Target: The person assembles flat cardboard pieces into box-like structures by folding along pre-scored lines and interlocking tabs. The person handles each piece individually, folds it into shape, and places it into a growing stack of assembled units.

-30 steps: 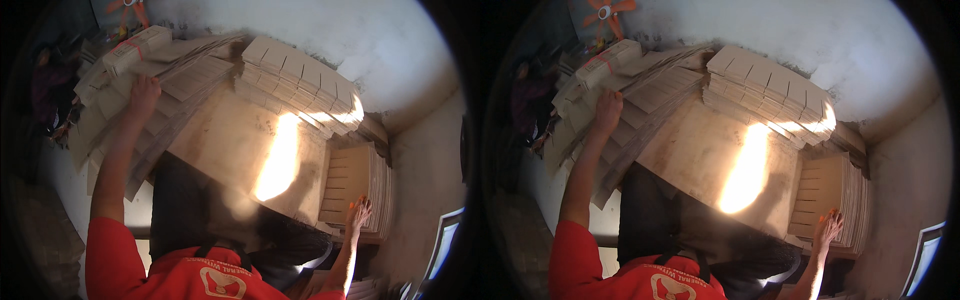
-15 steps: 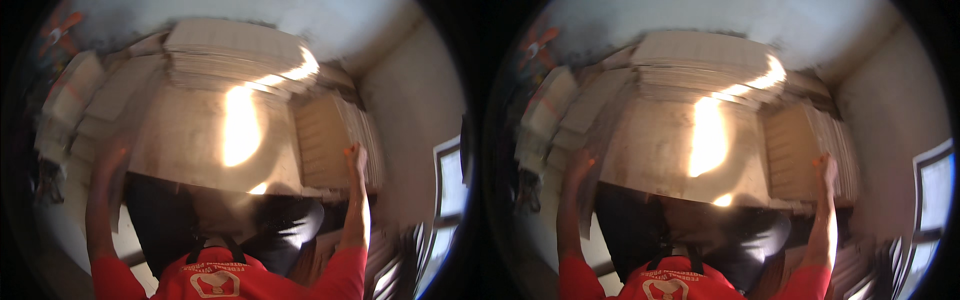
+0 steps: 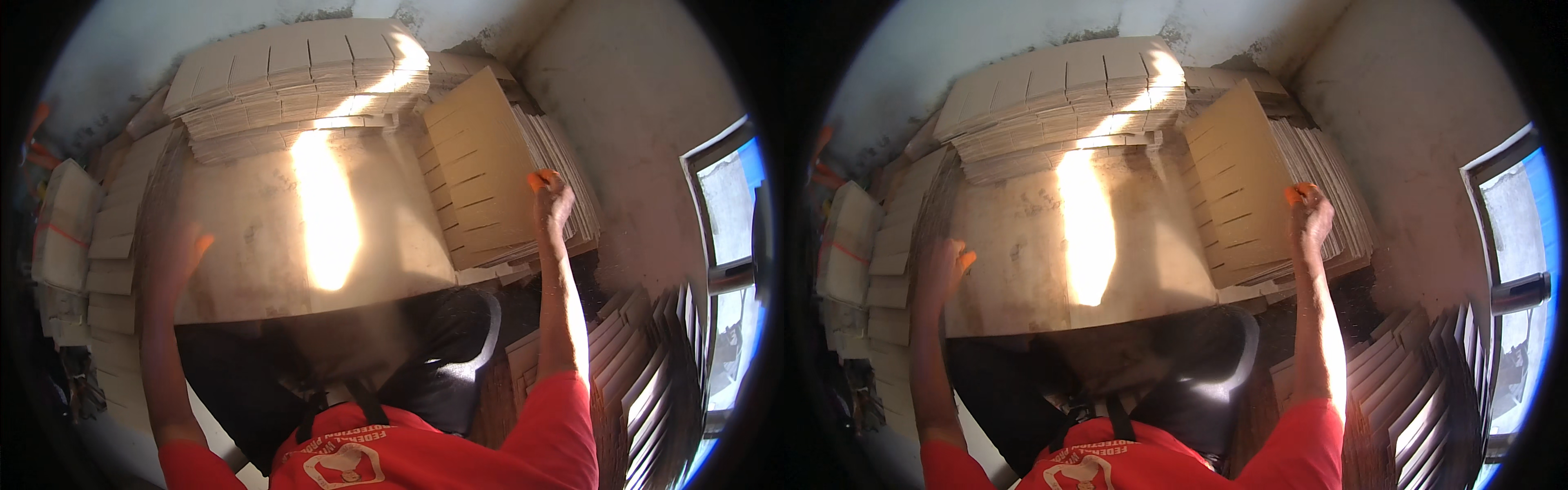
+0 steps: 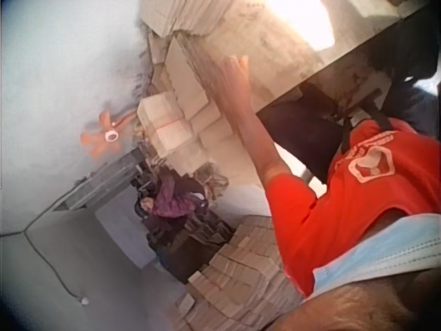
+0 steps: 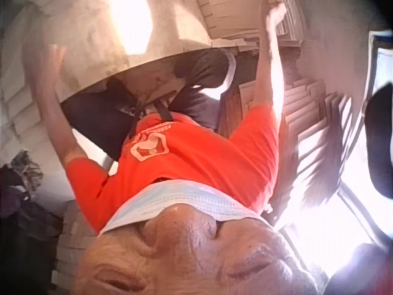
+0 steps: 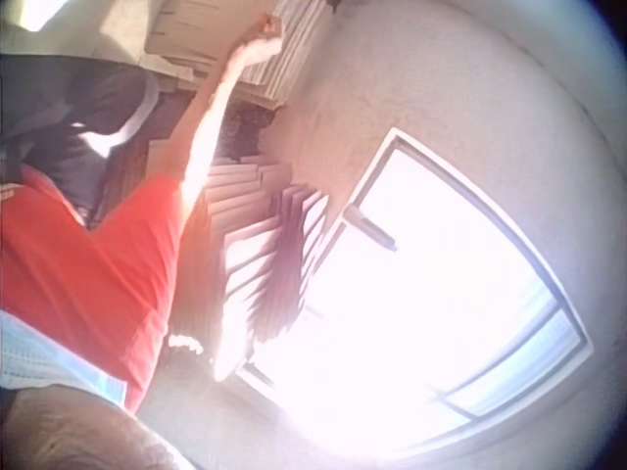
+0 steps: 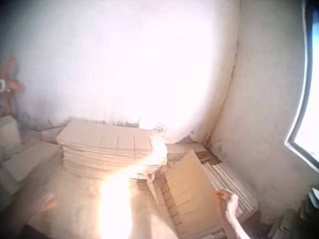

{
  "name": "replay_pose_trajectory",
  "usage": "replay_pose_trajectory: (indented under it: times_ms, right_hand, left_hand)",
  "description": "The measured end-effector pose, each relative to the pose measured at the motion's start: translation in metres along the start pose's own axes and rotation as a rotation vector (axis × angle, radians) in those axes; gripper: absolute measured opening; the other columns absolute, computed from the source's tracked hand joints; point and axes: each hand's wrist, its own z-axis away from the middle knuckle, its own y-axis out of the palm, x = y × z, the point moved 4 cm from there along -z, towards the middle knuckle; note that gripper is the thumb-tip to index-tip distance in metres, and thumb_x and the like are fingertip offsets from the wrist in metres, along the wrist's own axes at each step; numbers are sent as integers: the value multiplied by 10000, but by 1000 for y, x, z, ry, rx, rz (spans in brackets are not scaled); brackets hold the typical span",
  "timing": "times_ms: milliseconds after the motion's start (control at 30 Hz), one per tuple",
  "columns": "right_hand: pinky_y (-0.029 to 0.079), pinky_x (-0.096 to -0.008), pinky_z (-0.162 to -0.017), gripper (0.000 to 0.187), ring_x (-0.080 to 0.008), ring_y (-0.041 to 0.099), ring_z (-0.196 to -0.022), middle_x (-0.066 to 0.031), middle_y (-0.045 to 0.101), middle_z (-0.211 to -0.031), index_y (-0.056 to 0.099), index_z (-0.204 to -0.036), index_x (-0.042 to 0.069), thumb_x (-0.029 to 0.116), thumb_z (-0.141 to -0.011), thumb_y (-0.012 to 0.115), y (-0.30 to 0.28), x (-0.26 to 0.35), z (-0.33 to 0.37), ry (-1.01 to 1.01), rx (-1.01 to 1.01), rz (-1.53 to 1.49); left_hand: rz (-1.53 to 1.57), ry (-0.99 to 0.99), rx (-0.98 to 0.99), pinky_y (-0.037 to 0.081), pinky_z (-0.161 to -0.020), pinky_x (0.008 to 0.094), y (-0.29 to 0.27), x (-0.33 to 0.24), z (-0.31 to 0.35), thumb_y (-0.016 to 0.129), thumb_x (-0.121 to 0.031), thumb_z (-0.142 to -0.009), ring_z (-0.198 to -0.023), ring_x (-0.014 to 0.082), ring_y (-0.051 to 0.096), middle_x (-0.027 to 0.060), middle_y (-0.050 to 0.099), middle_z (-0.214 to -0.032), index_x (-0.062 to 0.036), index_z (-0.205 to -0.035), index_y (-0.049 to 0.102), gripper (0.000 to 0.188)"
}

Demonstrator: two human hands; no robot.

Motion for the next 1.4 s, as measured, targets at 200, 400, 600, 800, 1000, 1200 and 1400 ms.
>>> replay_pose_trajectory:
  times_ms: [200,400,600,800,1000,1200,1400]
  right_hand:
    - [504,-228,-733,159,-111,612,-780,-61,679,-922,675,-1030,-13,19,-881,627,-40,38,2,-207,-327,-476]
    - [525,-261,-677,209,-126,616,-678,-60,665,-805,657,-985,-11,-61,-786,700,32,54,23,15,63,-900]
    - [312,-227,-391,146,-75,468,-452,-31,605,-649,644,-739,64,50,-787,781,60,67,17,-7,127,-1002]
    - [206,-220,-374,194,-10,313,-442,62,492,-604,609,-718,65,51,-798,784,64,84,21,233,195,-865]
    - [200,-208,-364,165,-14,309,-420,52,507,-616,625,-740,48,53,-813,773,59,97,27,275,245,-853]
    - [228,-219,-340,159,-25,306,-387,31,526,-625,626,-744,44,43,-826,762,64,96,31,247,222,-898]
    - [236,-215,-339,166,-31,325,-379,16,534,-621,623,-738,40,34,-843,751,64,100,34,190,154,-938]
  left_hand:
    - [201,90,-186,461,-932,388,-60,-106,-92,672,-296,-910,-1097,323,589,203,635,-1172,-36,-1278,606,455]
    - [297,365,-370,278,-1168,432,-35,-177,-230,615,-304,-946,-1432,333,290,150,375,-1524,-56,-1439,437,580]
    - [-13,290,-305,246,-1182,436,-3,-207,-296,535,-174,-959,-1418,325,298,153,350,-1519,-22,-1468,331,569]
    - [-20,543,-458,440,-925,449,11,-213,-298,524,-16,-884,-981,320,560,153,636,-971,5,-964,634,138]
    - [379,449,-302,497,-699,424,-7,-199,-320,657,-2,-771,-858,315,577,152,610,-776,-6,-807,647,38]
    - [10,604,-589,533,-703,420,-15,-211,-302,624,8,-769,-987,297,603,154,632,-998,9,-927,647,160]
    - [-286,662,-629,591,-739,339,-5,-234,-274,590,13,-759,-1047,269,579,150,524,-1275,70,-910,617,164]
